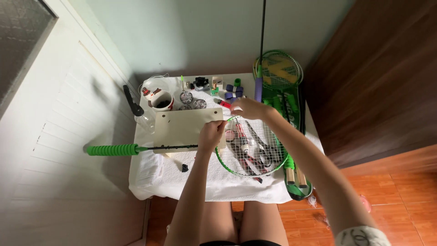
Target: The person manually strings a badminton racket using a tensioning tool.
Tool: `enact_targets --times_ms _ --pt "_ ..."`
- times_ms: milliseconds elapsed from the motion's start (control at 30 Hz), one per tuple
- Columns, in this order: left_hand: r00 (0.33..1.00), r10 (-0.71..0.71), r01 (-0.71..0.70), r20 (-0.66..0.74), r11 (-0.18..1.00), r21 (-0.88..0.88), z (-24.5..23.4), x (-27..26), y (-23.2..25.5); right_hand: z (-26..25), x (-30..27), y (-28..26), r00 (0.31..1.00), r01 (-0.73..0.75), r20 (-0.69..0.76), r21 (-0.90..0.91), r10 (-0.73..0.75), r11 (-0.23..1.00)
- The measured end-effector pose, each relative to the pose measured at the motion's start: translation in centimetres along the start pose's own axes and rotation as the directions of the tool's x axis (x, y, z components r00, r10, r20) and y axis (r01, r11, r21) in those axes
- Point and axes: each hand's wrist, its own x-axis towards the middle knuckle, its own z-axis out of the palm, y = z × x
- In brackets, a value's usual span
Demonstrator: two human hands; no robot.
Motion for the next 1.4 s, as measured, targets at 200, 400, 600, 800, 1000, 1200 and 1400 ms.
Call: enact_targets --times_ms 200,400,600,800,1000,1200,1400 --pt "0.993 0.091 -0.087 -0.069 0.995 0.055 0.5 0.0 -1.0 0.2 0.4 0.0 0.975 -0.207 0.108 0.089 0.197 0.974" --pt "0.999 0.026 -0.026 -0.036 1.000 0.009 -0.1 0.0 -0.2 -1.9 -0.8 -3.4 0.968 -0.241 -0.098 -0.103 0.231 0.965" --pt "1.000 0.005 -0.004 -0.030 1.000 0.019 0.8 0.4 -1.2 -0.8 -0.6 3.1 0.920 -0.308 -0.343 -0.327 0.191 0.894" --pt "0.996 0.062 -0.061 -0.063 0.998 0.026 0.8 0.0 -1.8 -2.5 -1.4 1.0 0.919 -0.290 -0.339 -0.235 0.201 0.928" --pt "0.984 0.130 -0.116 -0.123 0.987 0.111 0.6 -0.1 -1.3 -3.5 -3.1 -2.5 0.875 -0.481 -0.067 -0.030 0.479 0.876" --pt "0.969 0.195 -0.178 -0.150 0.977 0.117 0.3 -0.1 -1.1 2.5 1.2 0.3 0.996 -0.088 -0.019 -0.006 0.088 0.996" --pt "0.991 0.098 -0.094 -0.093 0.994 0.052 0.2 -0.3 -0.8 2.5 2.9 0.1 0.999 0.042 -0.020 0.417 -0.037 0.908"
